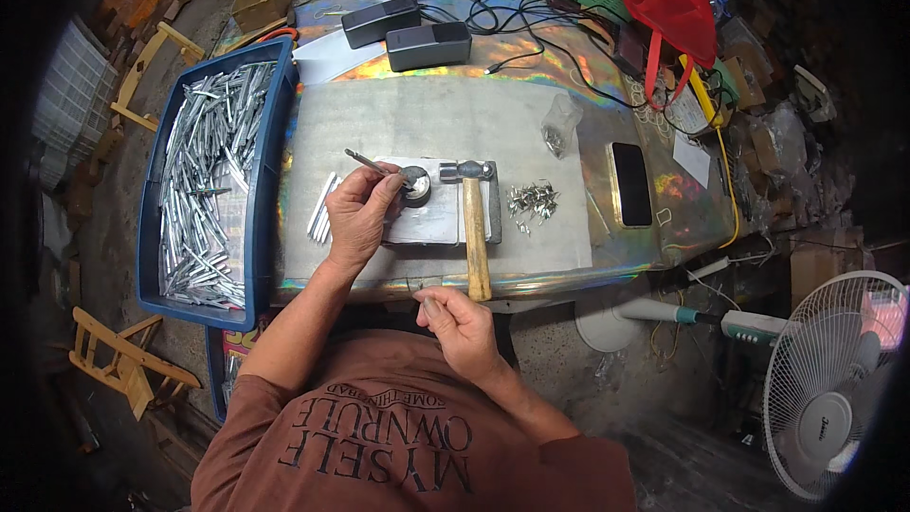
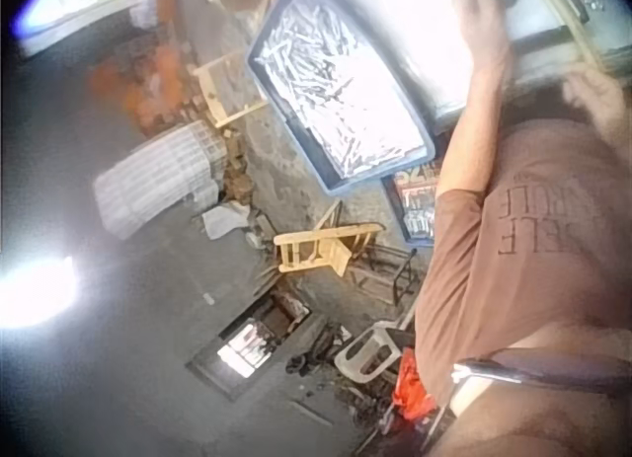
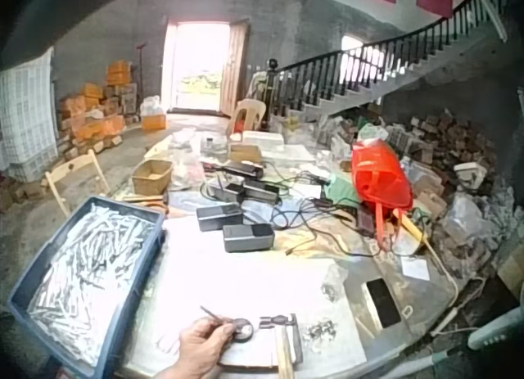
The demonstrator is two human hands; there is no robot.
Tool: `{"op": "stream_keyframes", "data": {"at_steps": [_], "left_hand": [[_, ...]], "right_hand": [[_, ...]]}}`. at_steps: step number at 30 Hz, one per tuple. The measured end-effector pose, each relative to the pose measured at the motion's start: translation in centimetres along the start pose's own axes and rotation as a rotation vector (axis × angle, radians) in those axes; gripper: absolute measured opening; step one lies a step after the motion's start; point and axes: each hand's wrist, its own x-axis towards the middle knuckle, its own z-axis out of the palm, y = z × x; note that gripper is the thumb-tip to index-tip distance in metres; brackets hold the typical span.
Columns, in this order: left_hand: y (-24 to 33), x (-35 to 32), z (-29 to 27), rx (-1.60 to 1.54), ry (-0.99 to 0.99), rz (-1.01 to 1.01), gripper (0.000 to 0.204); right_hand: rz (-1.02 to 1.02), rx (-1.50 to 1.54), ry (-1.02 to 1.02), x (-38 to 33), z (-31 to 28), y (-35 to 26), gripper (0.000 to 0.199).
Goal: The person assembles small metal pins and metal plates by hand, using a hammer to join them on an anvil.
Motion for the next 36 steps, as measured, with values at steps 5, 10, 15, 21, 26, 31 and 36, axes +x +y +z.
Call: {"op": "stream_keyframes", "data": {"at_steps": [5,10,15,21,26,31,36], "left_hand": [[0.2,0.2,0.2,0.126,0.017,0.095,0.009],[1.0,1.2,-0.3,0.534,-0.142,0.467,0.009],[1.0,1.7,0.0,0.511,-0.226,0.597,0.01],[1.0,1.7,-0.4,0.492,-0.249,0.542,0.009],[0.8,1.5,-0.1,0.463,-0.201,0.432,0.007],[0.1,1.7,0.0,0.401,-0.175,0.443,0.008],[-0.1,1.5,-0.2,0.415,-0.149,0.456,0.007]], "right_hand": [[-0.025,-0.006,-0.01,0.0,-0.2,-0.4,0.015],[-0.197,-0.093,-0.012,2.0,-1.5,-2.6,0.015],[-0.407,-0.351,0.126,8.1,-2.3,-4.3,0.017],[-0.639,-0.605,-0.027,12.4,-1.0,-6.0,0.018],[-0.844,-0.773,0.021,12.0,-1.0,-4.8,0.005],[-1.058,-0.761,0.092,10.5,-1.2,-2.2,0.024],[-0.964,-0.81,-0.04,9.3,-1.6,-3.0,0.036]]}}
